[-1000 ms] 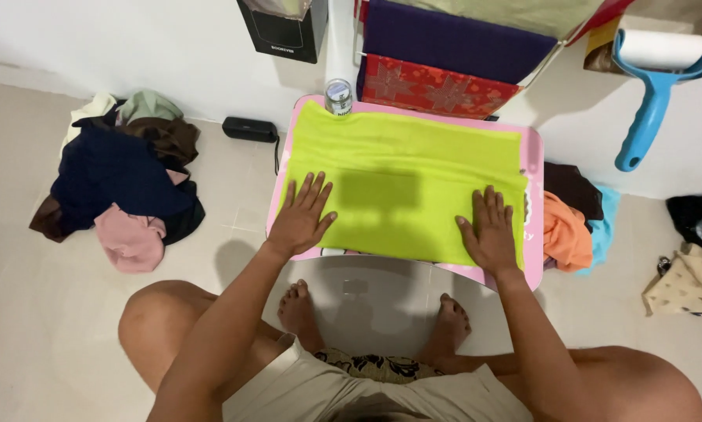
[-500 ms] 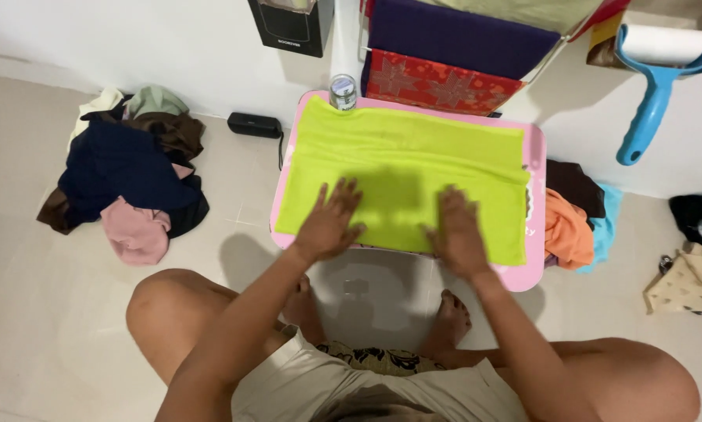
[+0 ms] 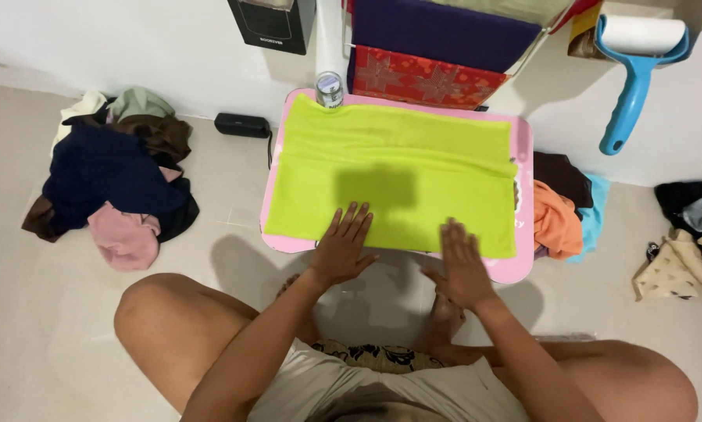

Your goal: Using a lint roller to remove lint and debris from a piece of green fabric placed on a small table.

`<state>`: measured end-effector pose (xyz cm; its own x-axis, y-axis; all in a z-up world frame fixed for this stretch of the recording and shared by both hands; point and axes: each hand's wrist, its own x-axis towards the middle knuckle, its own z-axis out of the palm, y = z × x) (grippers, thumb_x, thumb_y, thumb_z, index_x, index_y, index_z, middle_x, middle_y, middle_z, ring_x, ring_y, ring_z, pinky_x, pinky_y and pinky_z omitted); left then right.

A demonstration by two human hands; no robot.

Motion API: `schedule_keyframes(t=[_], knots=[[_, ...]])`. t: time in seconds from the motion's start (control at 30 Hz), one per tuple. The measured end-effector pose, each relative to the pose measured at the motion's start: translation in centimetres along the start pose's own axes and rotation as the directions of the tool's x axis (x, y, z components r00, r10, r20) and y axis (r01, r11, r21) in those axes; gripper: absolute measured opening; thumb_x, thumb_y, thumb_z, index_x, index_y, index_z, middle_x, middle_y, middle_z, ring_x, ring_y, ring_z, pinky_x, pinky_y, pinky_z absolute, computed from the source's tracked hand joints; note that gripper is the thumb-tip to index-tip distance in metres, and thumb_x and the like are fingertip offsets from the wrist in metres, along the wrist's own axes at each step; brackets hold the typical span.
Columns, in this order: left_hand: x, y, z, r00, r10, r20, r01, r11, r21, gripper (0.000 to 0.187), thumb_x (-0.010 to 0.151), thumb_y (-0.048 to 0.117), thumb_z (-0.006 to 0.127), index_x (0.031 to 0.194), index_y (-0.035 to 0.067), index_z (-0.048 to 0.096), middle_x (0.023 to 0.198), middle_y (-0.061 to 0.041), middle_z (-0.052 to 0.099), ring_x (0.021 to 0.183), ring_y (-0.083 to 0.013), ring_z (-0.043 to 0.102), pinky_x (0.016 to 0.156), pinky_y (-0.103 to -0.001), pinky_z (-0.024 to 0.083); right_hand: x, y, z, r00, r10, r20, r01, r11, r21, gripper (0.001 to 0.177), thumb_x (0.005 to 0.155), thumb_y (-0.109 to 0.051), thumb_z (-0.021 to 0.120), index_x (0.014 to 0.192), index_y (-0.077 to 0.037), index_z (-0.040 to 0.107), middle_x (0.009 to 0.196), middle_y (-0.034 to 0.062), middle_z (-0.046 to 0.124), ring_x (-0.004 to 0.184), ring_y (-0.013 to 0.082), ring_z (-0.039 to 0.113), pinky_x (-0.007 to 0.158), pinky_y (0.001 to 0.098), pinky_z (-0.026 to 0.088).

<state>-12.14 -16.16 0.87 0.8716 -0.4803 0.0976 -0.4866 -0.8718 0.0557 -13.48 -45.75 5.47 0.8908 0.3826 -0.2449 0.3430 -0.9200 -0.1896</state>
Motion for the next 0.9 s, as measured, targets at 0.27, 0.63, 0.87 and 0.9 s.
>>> schedule_keyframes(t=[0.27,0.63,0.87,0.9], knots=[[-1.5,-2.6,-3.2,0.976,-0.191,0.108,0.205,0.971,-0.127,0.089,0.102,0.069,0.035,0.162,0.003,0.027,0.172,-0.016,0.020,0.159,-0.0350,0.016,0.130,-0.056,0.010,-1.2,6.2,1.2,0.979,0.202,0.042,-0.196,0.973,-0.124,0.105,0.095,-0.085,0.020,0.166,-0.008,0.004,0.172,0.0173,0.003,0.158,0.0346,0.006,0.127,0.0548,0.007],[1.9,-8.0,-2.5,0.871,-0.439,0.220,0.470,0.875,-0.116,0.079,0.106,0.067,0.017,0.167,0.018,0.017,0.176,-0.007,0.005,0.162,-0.0303,0.003,0.130,-0.059,0.000,6.2,4.3,-3.1,0.973,0.166,-0.161,-0.159,0.986,0.051,0.092,0.101,-0.073,0.026,0.164,-0.007,0.021,0.171,0.0205,0.015,0.157,0.0401,0.014,0.126,0.0610,0.011],[2.2,-7.5,-4.3,0.844,-0.462,0.274,0.511,0.847,-0.144,0.081,0.104,0.069,0.020,0.168,0.020,0.015,0.176,-0.004,0.003,0.162,-0.0272,0.000,0.129,-0.056,-0.004,5.8,4.8,-2.8,0.950,0.264,-0.168,-0.252,0.964,0.088,0.092,0.100,-0.075,0.027,0.164,-0.009,0.024,0.172,0.0179,0.017,0.158,0.0364,0.015,0.129,0.0535,0.010],[2.0,-7.4,-4.4,0.837,-0.470,0.280,0.521,0.840,-0.148,0.082,0.104,0.070,0.020,0.168,0.020,0.015,0.176,-0.004,0.003,0.162,-0.0263,-0.001,0.129,-0.055,-0.005,5.6,4.9,-2.8,0.945,0.280,-0.171,-0.269,0.960,0.085,0.093,0.100,-0.075,0.028,0.163,-0.007,0.025,0.171,0.0195,0.019,0.158,0.0372,0.017,0.129,0.0518,0.011]])
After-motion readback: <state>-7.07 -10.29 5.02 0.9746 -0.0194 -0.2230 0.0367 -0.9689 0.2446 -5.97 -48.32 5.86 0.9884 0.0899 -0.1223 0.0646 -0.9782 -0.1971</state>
